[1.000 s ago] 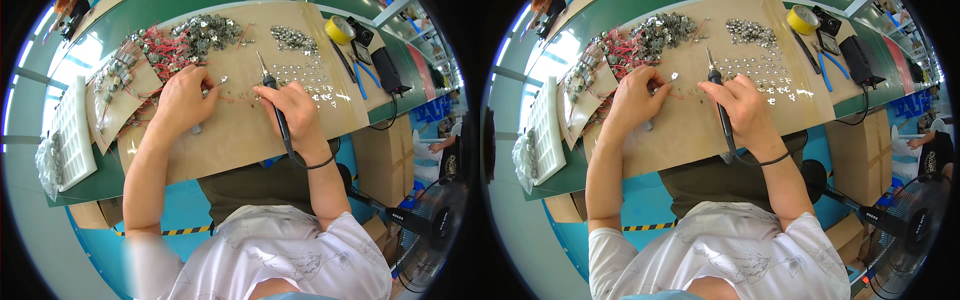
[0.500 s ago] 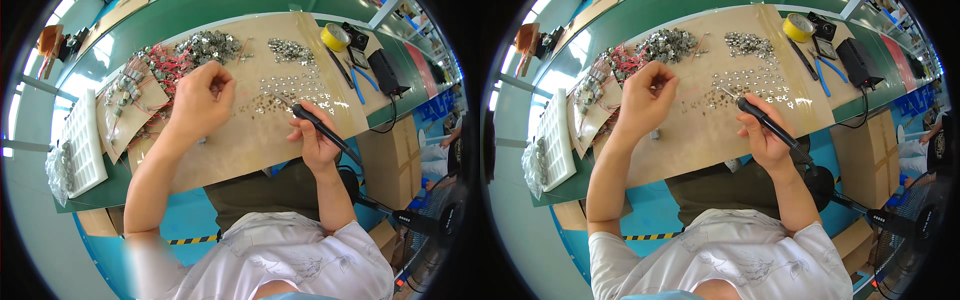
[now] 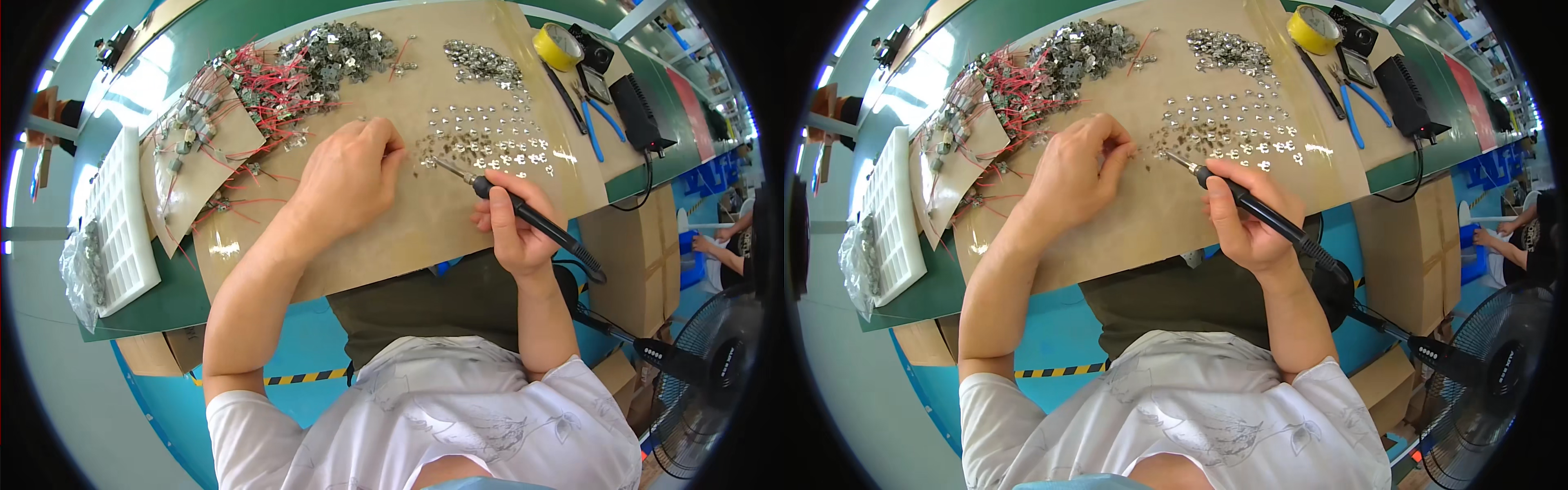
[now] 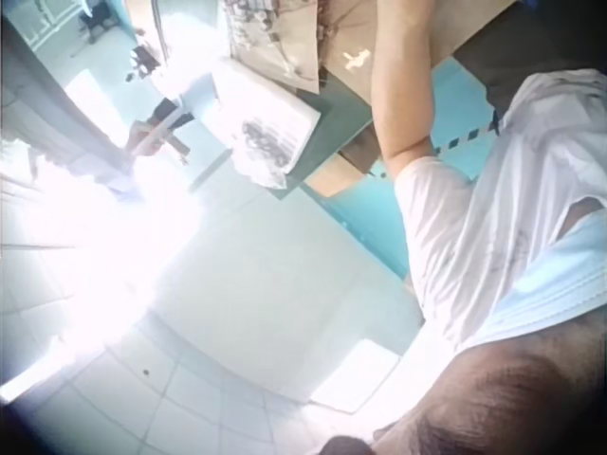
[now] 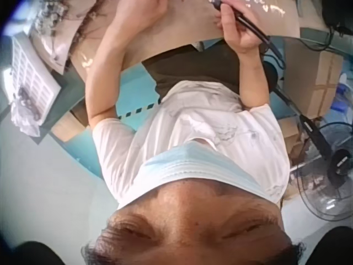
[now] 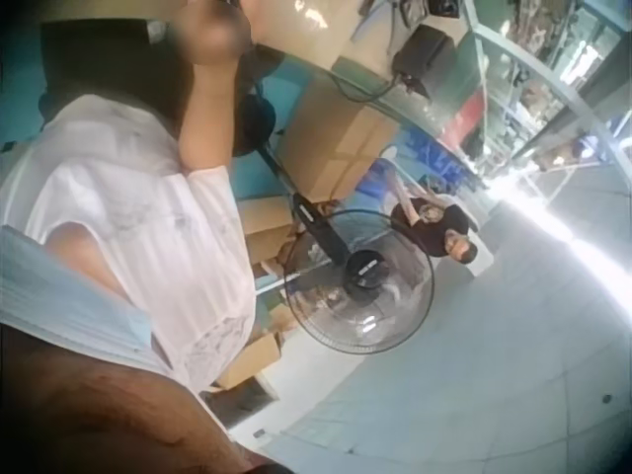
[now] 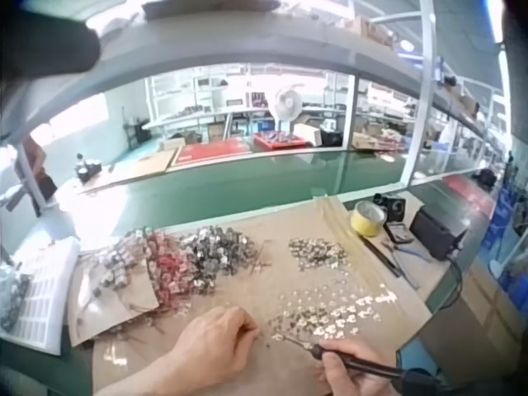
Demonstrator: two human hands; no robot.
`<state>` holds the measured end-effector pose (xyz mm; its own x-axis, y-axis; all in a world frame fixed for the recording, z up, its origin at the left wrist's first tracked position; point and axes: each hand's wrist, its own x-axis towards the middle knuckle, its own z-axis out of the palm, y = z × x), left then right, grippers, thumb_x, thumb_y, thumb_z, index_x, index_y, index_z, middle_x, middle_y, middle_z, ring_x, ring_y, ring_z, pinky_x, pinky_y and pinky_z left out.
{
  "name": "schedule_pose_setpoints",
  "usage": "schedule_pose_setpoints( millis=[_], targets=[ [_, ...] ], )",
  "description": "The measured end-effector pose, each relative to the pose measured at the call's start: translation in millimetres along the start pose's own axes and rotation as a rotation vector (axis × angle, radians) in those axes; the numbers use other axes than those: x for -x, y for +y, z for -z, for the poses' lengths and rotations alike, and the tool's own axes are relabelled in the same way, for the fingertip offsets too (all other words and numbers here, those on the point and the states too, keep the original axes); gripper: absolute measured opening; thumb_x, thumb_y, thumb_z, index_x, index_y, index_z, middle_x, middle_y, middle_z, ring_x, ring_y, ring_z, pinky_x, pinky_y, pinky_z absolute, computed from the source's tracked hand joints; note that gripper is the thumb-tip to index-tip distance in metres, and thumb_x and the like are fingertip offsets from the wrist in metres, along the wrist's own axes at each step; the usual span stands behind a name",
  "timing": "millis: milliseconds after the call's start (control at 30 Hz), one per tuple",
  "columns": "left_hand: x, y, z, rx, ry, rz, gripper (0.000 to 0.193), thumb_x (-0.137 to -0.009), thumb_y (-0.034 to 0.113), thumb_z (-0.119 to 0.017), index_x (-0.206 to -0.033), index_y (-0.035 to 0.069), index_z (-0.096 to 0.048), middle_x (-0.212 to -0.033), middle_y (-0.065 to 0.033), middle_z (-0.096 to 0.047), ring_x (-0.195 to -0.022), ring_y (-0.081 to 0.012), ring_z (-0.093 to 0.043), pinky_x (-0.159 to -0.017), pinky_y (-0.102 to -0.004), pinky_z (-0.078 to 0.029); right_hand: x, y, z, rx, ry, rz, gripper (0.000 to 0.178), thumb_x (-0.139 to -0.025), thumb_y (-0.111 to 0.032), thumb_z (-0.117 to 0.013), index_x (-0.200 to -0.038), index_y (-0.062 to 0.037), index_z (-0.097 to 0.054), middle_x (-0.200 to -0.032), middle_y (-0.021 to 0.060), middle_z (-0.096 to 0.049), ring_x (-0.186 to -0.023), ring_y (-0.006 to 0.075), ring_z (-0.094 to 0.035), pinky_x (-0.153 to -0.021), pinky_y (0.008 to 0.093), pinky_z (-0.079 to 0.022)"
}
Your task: Soldering small electronic components onto wires and connectors at a workbench.
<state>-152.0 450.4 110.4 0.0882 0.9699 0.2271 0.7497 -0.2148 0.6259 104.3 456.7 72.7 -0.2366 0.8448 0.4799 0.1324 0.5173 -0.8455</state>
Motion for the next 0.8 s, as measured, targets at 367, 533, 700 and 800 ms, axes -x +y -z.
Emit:
schedule_pose_setpoints(
  millis=[367,533,700,800],
  targets=[
    [2.4,0.3,-3.2,-0.050,-0.013,-0.081,0.012,-0.093,0.012,-0.071,-0.092,0.000,-0.066,-0.094,-0.0201,-0.069,-0.094,-0.0416,-0.067,-0.084,-0.0510,-0.055,-6.7,-4.5,-0.5,0.111,-0.041,0.080,0.015,-0.101,-0.002,-0.070,-0.113,0.0054,-0.075,-0.075,0.0083,-0.075,-0.061,0.0092,-0.070,-0.056,0.0228,-0.058],
    [3.3,-0.7,-2.6,-0.063,-0.030,-0.080,0.013,-0.093,0.012,-0.071,-0.092,0.000,-0.066,-0.094,-0.0204,-0.069,-0.094,-0.0417,-0.067,-0.084,-0.0509,-0.055,-8.3,-5.2,0.1,0.141,-0.063,0.086,0.016,-0.100,-0.003,-0.071,-0.113,0.0049,-0.076,-0.078,0.0087,-0.076,-0.062,0.0103,-0.072,-0.057,0.0230,-0.059],
    [2.2,-0.6,-2.9,-0.063,-0.034,-0.077,0.012,-0.092,0.011,-0.070,-0.093,0.000,-0.066,-0.095,-0.0202,-0.069,-0.095,-0.0414,-0.067,-0.085,-0.0508,-0.055,-10.4,-5.9,-0.6,0.145,-0.073,0.106,0.015,-0.099,-0.003,-0.072,-0.112,0.0047,-0.076,-0.080,0.0095,-0.076,-0.064,0.0119,-0.073,-0.058,0.0236,-0.059],
    [2.4,-1.0,-3.3,-0.074,-0.031,-0.086,0.012,-0.092,0.011,-0.070,-0.093,0.000,-0.067,-0.095,-0.0197,-0.070,-0.096,-0.0410,-0.067,-0.085,-0.0508,-0.055,-11.5,-6.4,-0.1,0.177,-0.081,0.131,0.015,-0.099,-0.002,-0.072,-0.111,0.0045,-0.077,-0.079,0.0094,-0.076,-0.064,0.0124,-0.074,-0.057,0.0237,-0.059]
  ],
)
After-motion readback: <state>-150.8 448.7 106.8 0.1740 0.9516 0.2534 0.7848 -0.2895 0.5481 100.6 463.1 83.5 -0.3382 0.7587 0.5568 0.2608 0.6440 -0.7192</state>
